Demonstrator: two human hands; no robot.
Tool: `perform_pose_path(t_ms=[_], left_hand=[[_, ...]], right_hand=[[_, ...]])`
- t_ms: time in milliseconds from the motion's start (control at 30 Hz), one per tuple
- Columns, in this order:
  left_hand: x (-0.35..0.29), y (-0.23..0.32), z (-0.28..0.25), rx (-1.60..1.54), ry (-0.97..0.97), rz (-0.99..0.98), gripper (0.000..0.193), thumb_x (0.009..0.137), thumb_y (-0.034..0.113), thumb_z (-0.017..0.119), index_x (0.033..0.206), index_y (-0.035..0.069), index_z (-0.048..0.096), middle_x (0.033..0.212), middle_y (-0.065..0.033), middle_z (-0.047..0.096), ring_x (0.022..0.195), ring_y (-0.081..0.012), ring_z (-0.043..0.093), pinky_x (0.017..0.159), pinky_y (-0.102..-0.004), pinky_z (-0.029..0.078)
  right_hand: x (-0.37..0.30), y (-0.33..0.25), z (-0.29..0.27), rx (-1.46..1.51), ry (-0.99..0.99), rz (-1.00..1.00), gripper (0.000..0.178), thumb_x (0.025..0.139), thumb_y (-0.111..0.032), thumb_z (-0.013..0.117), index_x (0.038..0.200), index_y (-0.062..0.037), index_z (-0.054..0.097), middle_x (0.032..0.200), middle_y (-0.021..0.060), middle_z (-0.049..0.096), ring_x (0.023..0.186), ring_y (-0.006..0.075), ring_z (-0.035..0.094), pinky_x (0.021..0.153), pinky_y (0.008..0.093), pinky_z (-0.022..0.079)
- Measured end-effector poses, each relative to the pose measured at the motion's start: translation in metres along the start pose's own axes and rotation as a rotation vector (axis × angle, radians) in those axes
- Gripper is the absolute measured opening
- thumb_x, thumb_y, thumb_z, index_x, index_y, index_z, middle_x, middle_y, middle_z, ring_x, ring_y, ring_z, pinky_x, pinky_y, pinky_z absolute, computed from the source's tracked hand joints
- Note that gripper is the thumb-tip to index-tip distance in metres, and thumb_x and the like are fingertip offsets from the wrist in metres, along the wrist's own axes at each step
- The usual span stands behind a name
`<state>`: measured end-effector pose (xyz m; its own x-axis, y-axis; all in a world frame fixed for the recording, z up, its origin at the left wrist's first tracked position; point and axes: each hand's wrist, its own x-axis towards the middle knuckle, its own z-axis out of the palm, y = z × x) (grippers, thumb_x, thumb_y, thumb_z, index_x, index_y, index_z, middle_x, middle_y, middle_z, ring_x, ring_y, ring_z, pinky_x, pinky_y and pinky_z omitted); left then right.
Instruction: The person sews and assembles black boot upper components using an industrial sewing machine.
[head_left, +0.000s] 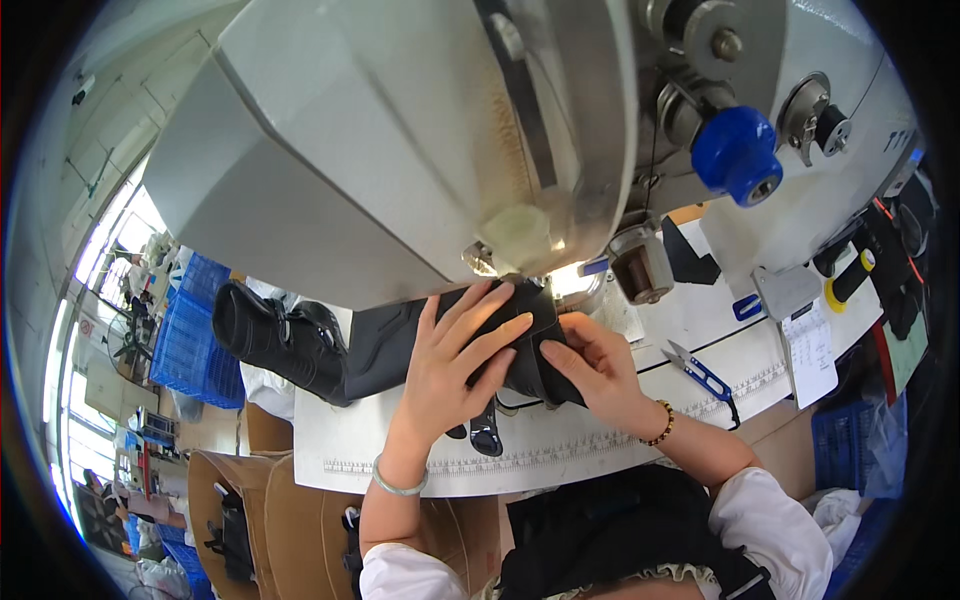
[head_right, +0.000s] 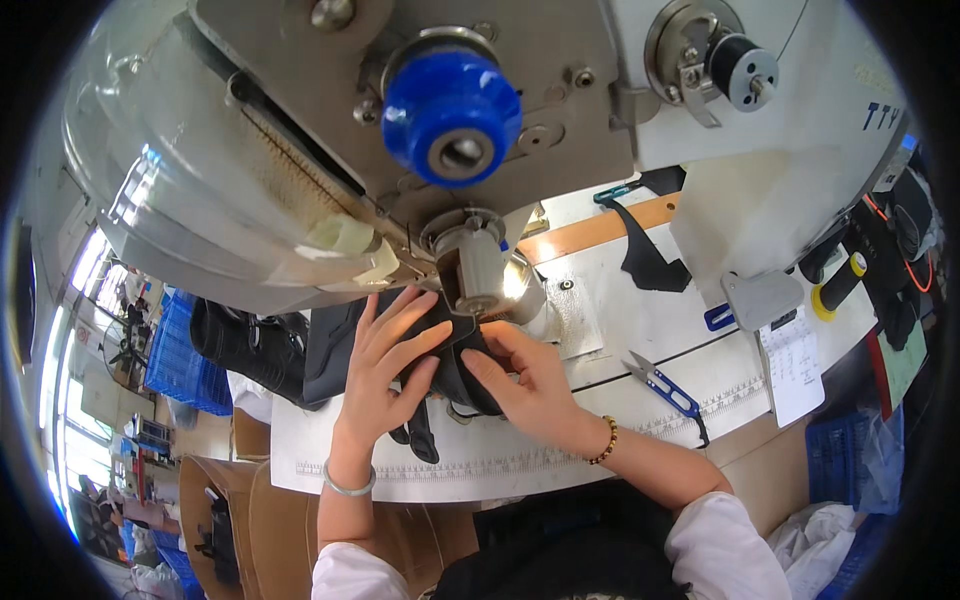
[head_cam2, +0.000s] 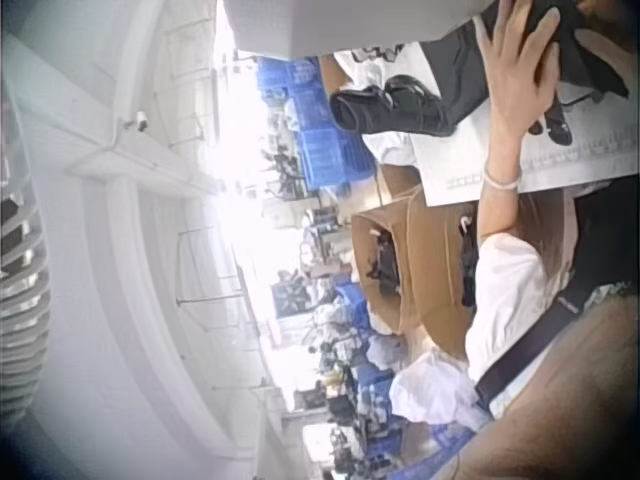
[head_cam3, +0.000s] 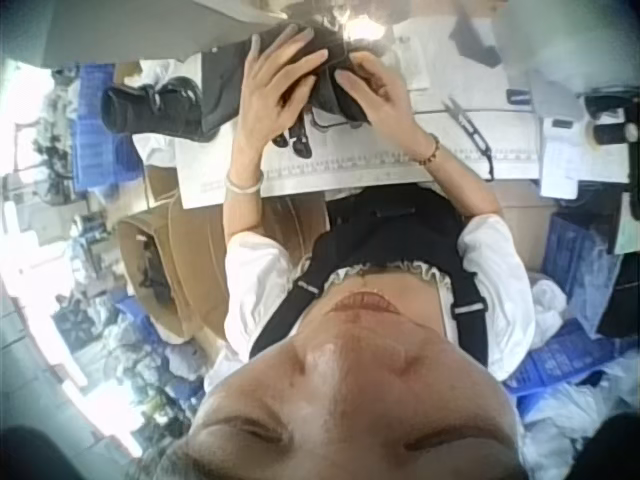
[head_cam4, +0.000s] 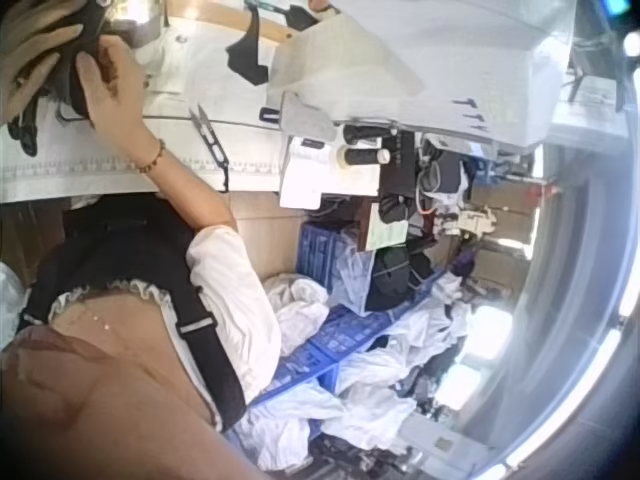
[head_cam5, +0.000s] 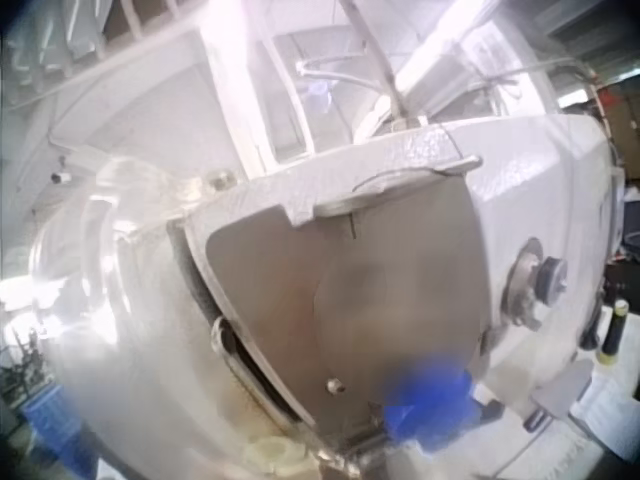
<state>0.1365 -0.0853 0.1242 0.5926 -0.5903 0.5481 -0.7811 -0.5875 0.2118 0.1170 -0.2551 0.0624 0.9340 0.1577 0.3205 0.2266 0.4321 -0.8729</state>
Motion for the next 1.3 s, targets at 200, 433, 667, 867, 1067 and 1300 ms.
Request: perform_pose_path(t_ms=[200, 433, 667, 867, 1067, 1300], left_hand=[[0.014, 0.008, 0.012, 0.105, 0.214, 0.099, 0.032, 0.064, 0.005, 0.068, 0.095, 0.009, 0.062, 0.095, -0.009, 0.057, 0.084, -0.027, 0.057, 0.072, -0.0356, 0.049], [0.005, 0.012, 0.022, 0.174, 0.257, 0.074, 0.034, 0.063, 0.004, 0.067, 0.095, 0.012, 0.064, 0.098, -0.0076, 0.056, 0.09, -0.0266, 0.057, 0.076, -0.0355, 0.049], [0.012, 0.019, 0.024, 0.153, 0.285, 0.042, 0.027, 0.063, 0.004, 0.066, 0.09, 0.008, 0.063, 0.096, -0.0094, 0.057, 0.089, -0.029, 0.057, 0.081, -0.0386, 0.049], [0.01, 0.017, 0.019, 0.093, 0.244, -0.017, 0.028, 0.067, 0.003, 0.064, 0.094, 0.001, 0.059, 0.098, -0.0134, 0.058, 0.095, -0.0314, 0.057, 0.089, -0.0416, 0.044], [-0.034, 0.0, -0.013, 0.59, 0.447, -0.498, 0.038, 0.077, 0.011, 0.062, 0.11, -0.003, 0.051, 0.099, -0.0155, 0.058, 0.096, -0.0312, 0.053, 0.086, -0.0365, 0.04], [-0.106, -0.022, -0.023, -0.015, 0.612, -1.093, 0.028, 0.085, 0.022, 0.057, 0.087, -0.006, 0.052, 0.071, -0.005, 0.051, 0.065, -0.0121, 0.045, 0.063, -0.0237, 0.039]], right_hand=[[-0.001, -0.001, -0.005, -0.186, -0.036, -0.063, 0.019, 0.086, -0.008, 0.055, 0.102, 0.001, 0.052, 0.081, 0.0049, 0.059, 0.07, 0.0044, 0.053, 0.06, 0.0197, 0.044], [-0.007, -0.001, -0.006, -0.17, -0.056, -0.059, 0.018, 0.086, -0.007, 0.054, 0.102, 0.0007, 0.052, 0.08, 0.0059, 0.059, 0.07, 0.0061, 0.054, 0.061, 0.0218, 0.044], [-0.006, 0.006, -0.01, -0.079, -0.018, 0.0, 0.017, 0.086, -0.009, 0.055, 0.1, 0.001, 0.052, 0.081, 0.0051, 0.058, 0.069, 0.0057, 0.049, 0.061, 0.0198, 0.041], [-0.003, -0.008, -0.004, 0.002, 0.024, 0.039, 0.017, 0.085, -0.009, 0.056, 0.098, 0.0022, 0.053, 0.079, 0.003, 0.057, 0.067, 0.004, 0.047, 0.057, 0.0208, 0.039], [-0.001, -0.016, -0.01, -0.244, -0.092, 0.127, 0.02, 0.088, -0.017, 0.052, 0.094, 0.0018, 0.054, 0.071, -0.0003, 0.05, 0.06, 0.0016, 0.039, 0.047, 0.0199, 0.033], [-0.002, -0.011, -0.006, -0.078, -0.059, 0.151, 0.019, 0.09, -0.017, 0.049, 0.09, 0.0011, 0.052, 0.066, -0.0032, 0.045, 0.057, 0.0004, 0.036, 0.046, 0.0196, 0.03]])
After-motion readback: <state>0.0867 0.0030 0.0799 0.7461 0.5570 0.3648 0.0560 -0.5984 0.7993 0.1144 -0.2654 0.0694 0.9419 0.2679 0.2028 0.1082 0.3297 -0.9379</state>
